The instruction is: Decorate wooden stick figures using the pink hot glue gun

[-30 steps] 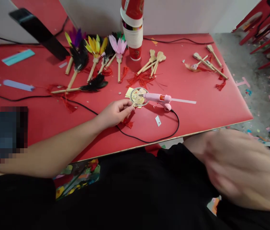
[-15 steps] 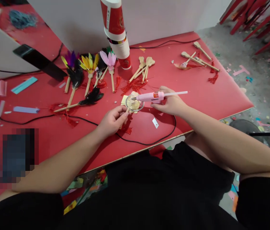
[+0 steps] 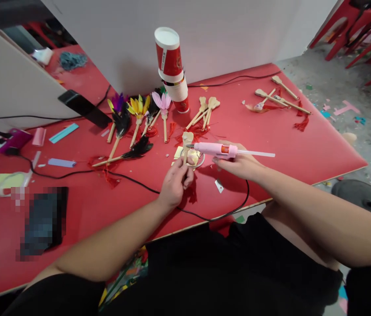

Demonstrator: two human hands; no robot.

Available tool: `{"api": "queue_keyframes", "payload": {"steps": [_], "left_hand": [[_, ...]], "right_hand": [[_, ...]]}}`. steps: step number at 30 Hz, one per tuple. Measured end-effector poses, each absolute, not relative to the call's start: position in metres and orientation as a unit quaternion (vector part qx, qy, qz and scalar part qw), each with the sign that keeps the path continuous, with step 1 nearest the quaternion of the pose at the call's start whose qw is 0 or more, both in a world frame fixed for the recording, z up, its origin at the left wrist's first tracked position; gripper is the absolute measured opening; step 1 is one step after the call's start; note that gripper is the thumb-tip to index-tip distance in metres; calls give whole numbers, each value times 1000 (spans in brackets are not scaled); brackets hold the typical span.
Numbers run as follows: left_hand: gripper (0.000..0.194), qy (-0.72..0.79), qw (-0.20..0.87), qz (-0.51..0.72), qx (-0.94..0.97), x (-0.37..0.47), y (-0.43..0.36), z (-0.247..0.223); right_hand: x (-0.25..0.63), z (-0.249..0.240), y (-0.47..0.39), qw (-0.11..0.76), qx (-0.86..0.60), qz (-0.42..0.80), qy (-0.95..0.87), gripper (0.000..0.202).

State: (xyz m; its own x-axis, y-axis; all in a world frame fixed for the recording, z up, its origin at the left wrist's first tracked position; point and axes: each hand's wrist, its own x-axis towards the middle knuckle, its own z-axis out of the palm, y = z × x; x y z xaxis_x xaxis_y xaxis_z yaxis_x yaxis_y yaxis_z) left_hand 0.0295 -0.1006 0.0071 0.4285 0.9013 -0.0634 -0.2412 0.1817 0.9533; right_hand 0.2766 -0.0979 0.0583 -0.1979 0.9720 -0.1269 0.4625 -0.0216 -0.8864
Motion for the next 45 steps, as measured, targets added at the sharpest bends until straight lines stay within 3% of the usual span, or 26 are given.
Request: {"api": "queue_keyframes", "payload": {"steps": [5,15,25,28,33,38,45], "left_hand": [[51,337,695,400,494,35,-98,1],[49,311,720,339,519,23,-98,3],[49,308,730,354,497,28,-101,3],[48,309,722,352,510,26,-103,4],[50,311,722,351,508,22,-108,6],[48,304,742,354,482,20,-110,7],[43,300,761,356,451,18,-106,3]], "right_hand": [[279,54,-103,288,-577,439,-626,27],[268,27,-112,380,-558,466,-572,33],[264,27,-114,320,-588,382,-637,26],[263,37,-110,295,-591,352,-664,32],[266,51,-108,208,-531,398,-719,37],[273,63,-109,305,-612,379,-623,36],[265,62,-109,282,-619,416,-603,31]]}}
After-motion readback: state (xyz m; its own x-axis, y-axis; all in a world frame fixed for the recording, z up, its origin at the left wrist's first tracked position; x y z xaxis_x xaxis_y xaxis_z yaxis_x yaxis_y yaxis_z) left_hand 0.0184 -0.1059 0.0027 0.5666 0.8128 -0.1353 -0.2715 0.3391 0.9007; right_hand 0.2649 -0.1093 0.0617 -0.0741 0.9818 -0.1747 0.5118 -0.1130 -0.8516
